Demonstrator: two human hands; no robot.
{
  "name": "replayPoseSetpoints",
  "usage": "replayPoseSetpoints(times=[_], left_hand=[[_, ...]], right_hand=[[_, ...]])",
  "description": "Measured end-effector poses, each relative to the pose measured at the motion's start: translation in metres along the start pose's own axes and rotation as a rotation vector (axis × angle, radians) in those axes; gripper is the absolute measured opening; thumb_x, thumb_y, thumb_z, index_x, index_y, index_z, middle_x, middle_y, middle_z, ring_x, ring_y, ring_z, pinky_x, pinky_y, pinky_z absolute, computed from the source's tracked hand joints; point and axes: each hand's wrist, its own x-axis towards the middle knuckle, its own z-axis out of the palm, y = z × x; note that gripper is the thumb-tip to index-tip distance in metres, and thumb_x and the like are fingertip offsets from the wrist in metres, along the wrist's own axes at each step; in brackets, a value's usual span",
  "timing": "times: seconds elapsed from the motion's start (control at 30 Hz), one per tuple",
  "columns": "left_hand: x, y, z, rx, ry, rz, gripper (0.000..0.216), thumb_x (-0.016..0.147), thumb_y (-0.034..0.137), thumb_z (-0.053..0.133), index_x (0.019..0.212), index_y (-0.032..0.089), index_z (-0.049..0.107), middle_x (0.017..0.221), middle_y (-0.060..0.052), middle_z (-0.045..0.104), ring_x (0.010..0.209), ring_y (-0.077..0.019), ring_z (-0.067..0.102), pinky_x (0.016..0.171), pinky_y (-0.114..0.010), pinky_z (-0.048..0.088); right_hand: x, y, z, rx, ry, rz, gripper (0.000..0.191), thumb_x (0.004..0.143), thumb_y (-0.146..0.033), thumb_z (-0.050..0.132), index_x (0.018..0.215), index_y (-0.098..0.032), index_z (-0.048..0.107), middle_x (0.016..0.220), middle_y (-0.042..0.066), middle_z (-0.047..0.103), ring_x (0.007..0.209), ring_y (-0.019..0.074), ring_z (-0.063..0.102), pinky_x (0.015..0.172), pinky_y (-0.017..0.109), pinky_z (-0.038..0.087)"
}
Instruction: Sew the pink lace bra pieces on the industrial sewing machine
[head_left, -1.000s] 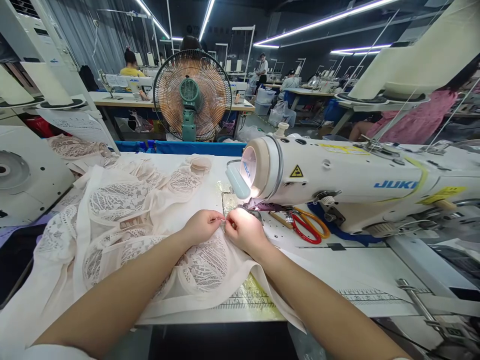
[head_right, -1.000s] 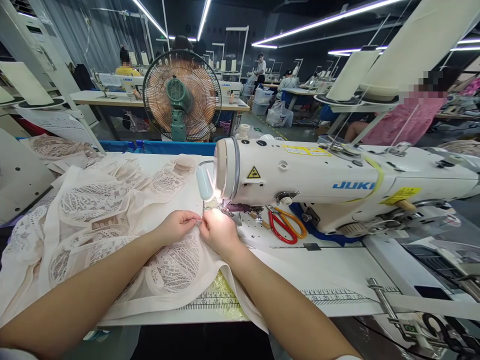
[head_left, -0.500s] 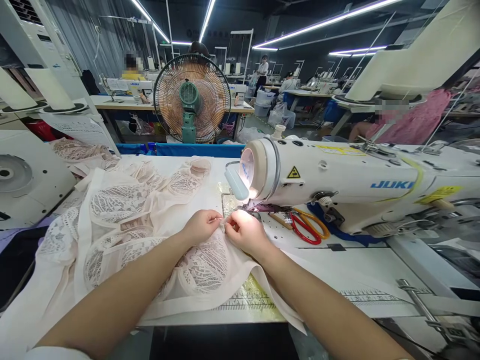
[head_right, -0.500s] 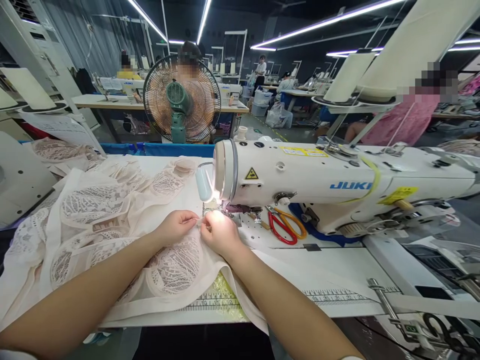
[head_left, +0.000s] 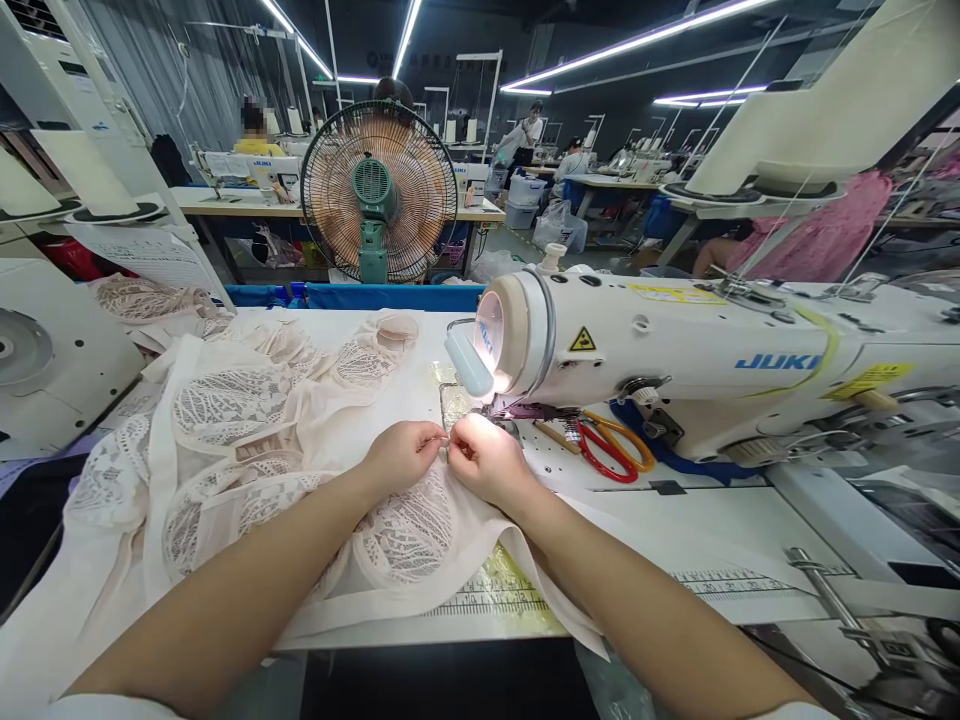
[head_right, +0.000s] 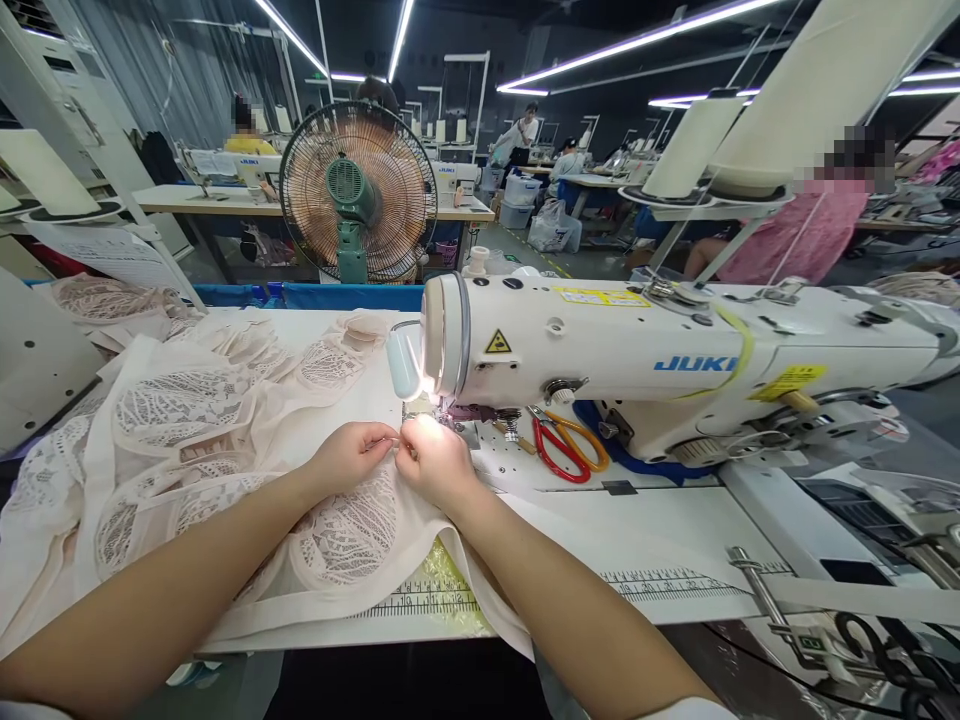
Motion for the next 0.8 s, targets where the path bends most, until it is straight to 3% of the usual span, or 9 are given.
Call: replayPoseSetpoints(times=[0.17, 0.23, 0.37, 0.5, 0.67, 0.8], left_hand=[[0.004, -0.007, -0.001, -0.010, 0.039, -0.031, 0.026, 0.077, 0.028, 0.043, 0.084, 0.019, 0.066, 0.078, -0.002, 0.068, 0.076, -0.0186, 0.061, 0.069, -0.026, 0.047], [0.005, -0.009, -0.002, -0.024, 0.042, -0.045, 0.026, 0.077, 0.029, 0.043, 0.083, 0.018, 0.066, 0.079, -0.002, 0.068, 0.076, -0.0188, 0.062, 0.068, -0.026, 0.048], [0.005, -0.008, -0.002, -0.061, 0.023, -0.059, 0.028, 0.078, 0.030, 0.042, 0.086, 0.017, 0.066, 0.082, -0.003, 0.069, 0.078, -0.0193, 0.062, 0.070, -0.027, 0.048], [0.004, -0.004, -0.002, -0.088, -0.035, -0.006, 0.028, 0.079, 0.031, 0.042, 0.083, 0.018, 0.066, 0.084, -0.002, 0.069, 0.080, -0.0186, 0.062, 0.072, -0.026, 0.046], [0.003, -0.004, -0.001, -0.089, -0.057, 0.014, 0.029, 0.079, 0.030, 0.043, 0.088, 0.018, 0.067, 0.087, -0.003, 0.069, 0.082, -0.0195, 0.062, 0.075, -0.028, 0.047], [0.004, -0.005, -0.002, -0.090, -0.045, 0.004, 0.030, 0.078, 0.031, 0.043, 0.091, 0.018, 0.067, 0.093, -0.004, 0.070, 0.087, -0.0206, 0.062, 0.080, -0.029, 0.047]], right_hand=[[-0.002, 0.003, -0.012, 0.008, -0.127, -0.018, 0.012, 0.061, -0.013, 0.048, 0.056, -0.019, 0.039, 0.059, -0.003, 0.045, 0.056, 0.0107, 0.039, 0.050, 0.023, 0.025], [-0.001, 0.005, -0.014, 0.008, -0.146, 0.002, 0.011, 0.063, -0.014, 0.047, 0.056, -0.019, 0.040, 0.059, -0.003, 0.047, 0.055, 0.0107, 0.041, 0.049, 0.022, 0.025], [0.002, 0.005, -0.009, 0.012, -0.096, 0.064, 0.009, 0.074, -0.020, 0.047, 0.065, -0.019, 0.047, 0.068, 0.000, 0.053, 0.060, 0.0121, 0.046, 0.052, 0.023, 0.030], [0.004, 0.004, -0.001, 0.022, -0.051, 0.058, 0.009, 0.076, -0.027, 0.053, 0.074, -0.019, 0.051, 0.076, 0.001, 0.055, 0.066, 0.0134, 0.049, 0.058, 0.023, 0.034], [0.003, 0.003, 0.000, -0.002, -0.036, -0.002, 0.013, 0.081, -0.020, 0.045, 0.068, -0.020, 0.049, 0.073, 0.002, 0.053, 0.070, 0.0142, 0.047, 0.059, 0.024, 0.032], [0.001, 0.001, -0.004, -0.041, -0.017, 0.010, 0.013, 0.075, -0.019, 0.048, 0.063, -0.020, 0.046, 0.068, 0.000, 0.048, 0.063, 0.0135, 0.042, 0.054, 0.025, 0.027]])
